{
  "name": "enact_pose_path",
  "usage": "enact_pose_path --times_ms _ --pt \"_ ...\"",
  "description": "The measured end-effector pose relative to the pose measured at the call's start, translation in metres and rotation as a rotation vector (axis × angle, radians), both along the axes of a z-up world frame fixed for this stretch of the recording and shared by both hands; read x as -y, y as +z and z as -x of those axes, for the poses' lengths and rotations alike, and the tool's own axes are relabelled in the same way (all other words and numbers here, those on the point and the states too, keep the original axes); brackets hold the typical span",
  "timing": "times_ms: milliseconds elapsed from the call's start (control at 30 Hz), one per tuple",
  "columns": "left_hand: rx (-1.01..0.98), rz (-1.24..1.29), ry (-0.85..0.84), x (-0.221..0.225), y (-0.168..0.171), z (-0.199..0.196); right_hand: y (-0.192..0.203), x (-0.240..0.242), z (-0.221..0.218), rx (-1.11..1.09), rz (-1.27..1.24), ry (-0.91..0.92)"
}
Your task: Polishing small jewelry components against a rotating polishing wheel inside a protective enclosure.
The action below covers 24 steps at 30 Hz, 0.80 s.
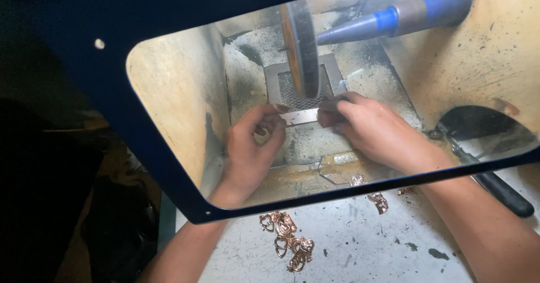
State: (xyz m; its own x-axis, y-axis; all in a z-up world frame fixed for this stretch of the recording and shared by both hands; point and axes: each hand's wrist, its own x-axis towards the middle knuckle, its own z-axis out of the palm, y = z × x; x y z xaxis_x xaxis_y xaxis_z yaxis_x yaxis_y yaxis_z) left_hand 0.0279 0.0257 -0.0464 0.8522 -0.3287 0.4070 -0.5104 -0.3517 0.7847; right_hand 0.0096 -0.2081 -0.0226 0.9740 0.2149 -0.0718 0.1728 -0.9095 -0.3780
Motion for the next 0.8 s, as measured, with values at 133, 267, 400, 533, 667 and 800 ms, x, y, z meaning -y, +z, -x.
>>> enact_pose_path --times_ms 133,267,400,533,667,800 --pt "-0.005 0.013 0.017 0.001 0.001 -0.001 0.001 -0.013 -0.001 0.0 0.01 -0.003" --pt "-0.025 0.037 0.05 -0.001 0.004 0.001 0.007 -0.019 0.002 0.029 0.001 0.0" --pt "0.002 0.114 0.095 -0.002 -0.003 -0.001 -0.013 -0.008 -0.007 0.093 0.078 -0.015" --pt "0.114 0.195 0.153 0.011 -0.038 -0.019 -0.013 -0.01 -0.005 0.056 -0.133 0.028" --pt "0.125 0.375 0.143 0.008 -0.069 -0.035 -0.024 -0.016 -0.01 0.066 0.125 -0.017" --pt "0.066 0.422 0.147 0.005 -0.073 -0.04 -0.036 -0.008 -0.009 0.079 0.343 -0.079"
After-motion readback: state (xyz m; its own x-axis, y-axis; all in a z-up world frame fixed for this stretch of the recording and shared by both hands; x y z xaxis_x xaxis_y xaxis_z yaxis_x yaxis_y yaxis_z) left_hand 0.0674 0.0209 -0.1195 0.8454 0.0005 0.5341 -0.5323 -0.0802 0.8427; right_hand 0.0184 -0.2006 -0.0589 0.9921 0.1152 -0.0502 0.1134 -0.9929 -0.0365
